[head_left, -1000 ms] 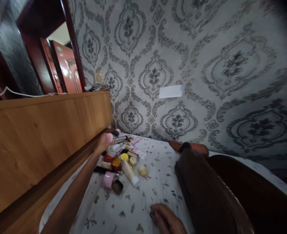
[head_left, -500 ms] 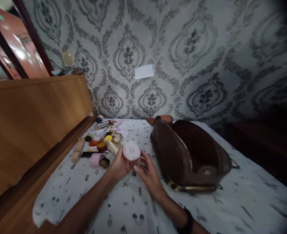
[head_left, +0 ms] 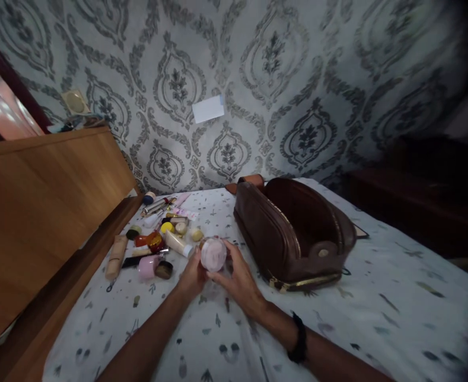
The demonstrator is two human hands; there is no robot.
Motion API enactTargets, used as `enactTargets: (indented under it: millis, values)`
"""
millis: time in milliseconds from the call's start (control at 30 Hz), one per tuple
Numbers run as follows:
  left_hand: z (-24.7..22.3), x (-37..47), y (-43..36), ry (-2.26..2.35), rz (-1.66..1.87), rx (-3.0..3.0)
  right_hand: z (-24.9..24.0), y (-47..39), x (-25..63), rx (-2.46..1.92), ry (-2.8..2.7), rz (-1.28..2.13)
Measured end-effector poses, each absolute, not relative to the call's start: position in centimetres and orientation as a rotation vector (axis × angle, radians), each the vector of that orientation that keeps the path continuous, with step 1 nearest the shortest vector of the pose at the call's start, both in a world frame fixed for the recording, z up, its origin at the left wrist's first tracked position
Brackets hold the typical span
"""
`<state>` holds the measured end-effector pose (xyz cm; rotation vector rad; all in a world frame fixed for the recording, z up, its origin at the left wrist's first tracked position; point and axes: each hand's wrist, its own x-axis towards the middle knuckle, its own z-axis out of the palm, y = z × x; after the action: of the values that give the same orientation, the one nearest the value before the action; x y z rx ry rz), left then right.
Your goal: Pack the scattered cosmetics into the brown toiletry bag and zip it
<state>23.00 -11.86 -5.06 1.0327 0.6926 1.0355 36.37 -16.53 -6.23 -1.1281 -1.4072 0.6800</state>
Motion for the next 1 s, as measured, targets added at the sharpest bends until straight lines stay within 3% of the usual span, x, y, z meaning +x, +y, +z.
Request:
enactTargets:
  millis: [467,1000]
  values:
    - [-4.8,22.2,-12.9,0.918,1.289,1.593,-6.5,-16.4,36.5,-1.113,-1.391,0.671]
    - [-5.1,21.3,-13.6,0.952,1.316,1.866,-6.6,-17.2,36.9,-1.052,-1.629,0.393]
